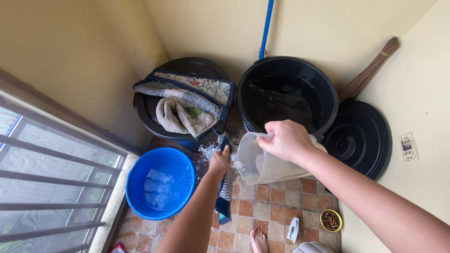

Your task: The person wrings water out of a cloth by hand and then uses a pitcher to pour water into a separate green bag while holding it over a basin.

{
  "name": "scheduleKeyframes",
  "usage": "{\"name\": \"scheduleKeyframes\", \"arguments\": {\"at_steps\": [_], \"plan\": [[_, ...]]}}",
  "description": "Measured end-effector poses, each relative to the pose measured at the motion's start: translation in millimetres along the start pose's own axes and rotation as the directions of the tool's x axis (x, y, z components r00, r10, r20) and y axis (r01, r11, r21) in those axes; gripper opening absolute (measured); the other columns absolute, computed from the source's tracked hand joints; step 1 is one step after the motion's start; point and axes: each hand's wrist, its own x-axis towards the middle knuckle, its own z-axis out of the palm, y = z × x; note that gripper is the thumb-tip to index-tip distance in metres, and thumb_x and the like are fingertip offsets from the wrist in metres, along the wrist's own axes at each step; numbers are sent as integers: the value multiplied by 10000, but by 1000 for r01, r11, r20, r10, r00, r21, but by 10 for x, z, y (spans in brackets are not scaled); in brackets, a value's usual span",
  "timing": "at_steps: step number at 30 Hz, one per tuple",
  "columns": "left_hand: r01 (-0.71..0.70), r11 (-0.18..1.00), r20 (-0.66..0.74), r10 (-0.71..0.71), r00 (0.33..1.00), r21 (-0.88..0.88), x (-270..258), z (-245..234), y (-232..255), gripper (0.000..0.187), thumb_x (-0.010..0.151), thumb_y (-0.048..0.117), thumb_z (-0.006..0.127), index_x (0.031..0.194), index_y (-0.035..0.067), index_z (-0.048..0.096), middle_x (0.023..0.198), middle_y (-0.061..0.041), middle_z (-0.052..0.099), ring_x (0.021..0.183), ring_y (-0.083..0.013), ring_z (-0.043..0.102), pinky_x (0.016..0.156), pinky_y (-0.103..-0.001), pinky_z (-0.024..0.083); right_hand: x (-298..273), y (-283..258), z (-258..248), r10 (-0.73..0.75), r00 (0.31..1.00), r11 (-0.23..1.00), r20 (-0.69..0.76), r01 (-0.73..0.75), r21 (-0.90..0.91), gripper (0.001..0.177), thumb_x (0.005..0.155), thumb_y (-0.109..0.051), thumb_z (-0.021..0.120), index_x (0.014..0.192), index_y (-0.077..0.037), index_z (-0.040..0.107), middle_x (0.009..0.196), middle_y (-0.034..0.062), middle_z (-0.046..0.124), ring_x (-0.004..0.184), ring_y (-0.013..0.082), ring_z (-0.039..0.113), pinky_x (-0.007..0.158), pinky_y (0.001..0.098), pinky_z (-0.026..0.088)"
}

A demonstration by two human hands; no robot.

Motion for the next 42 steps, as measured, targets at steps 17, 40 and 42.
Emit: {"name": "scheduleKeyframes", "arguments": {"at_steps": [17, 40, 42], "plan": [[110, 952, 287, -25, 958, -287, -531, -392, 641, 396, 970, 349, 636, 1196, 32, 706, 1037, -65, 748, 915, -165, 661, 831, -335, 524, 108, 67, -325, -51, 996, 991, 73, 59, -116, 300, 787, -372, 683, 705, -85, 715, 678, 142, 708, 653, 313, 711, 611, 442, 558], [172, 985, -79, -171, 982, 4, -214, 163, 893, 479, 952, 338, 677, 1333, 62, 588, 1233, -152, 684, 1003, -290, 665, 797, -415, 524, 456, -624, -360, -469, 881, 812, 62, 458, -362, 254, 747, -334, 711, 837, -97, 739, 653, 98, 703, 644, 307, 710, 566, 444, 548], [214, 971, -103, -225, 969, -104, -233, 159, 837, 496, 946, 324, 682, 1359, 72, 572, 1231, -139, 674, 990, -279, 663, 768, -413, 523, 440, -612, -328, -472, 877, 790, 96, 468, -395, 280, 769, -354, 722, 889, -101, 732, 658, 89, 701, 647, 302, 711, 577, 439, 544]]}}
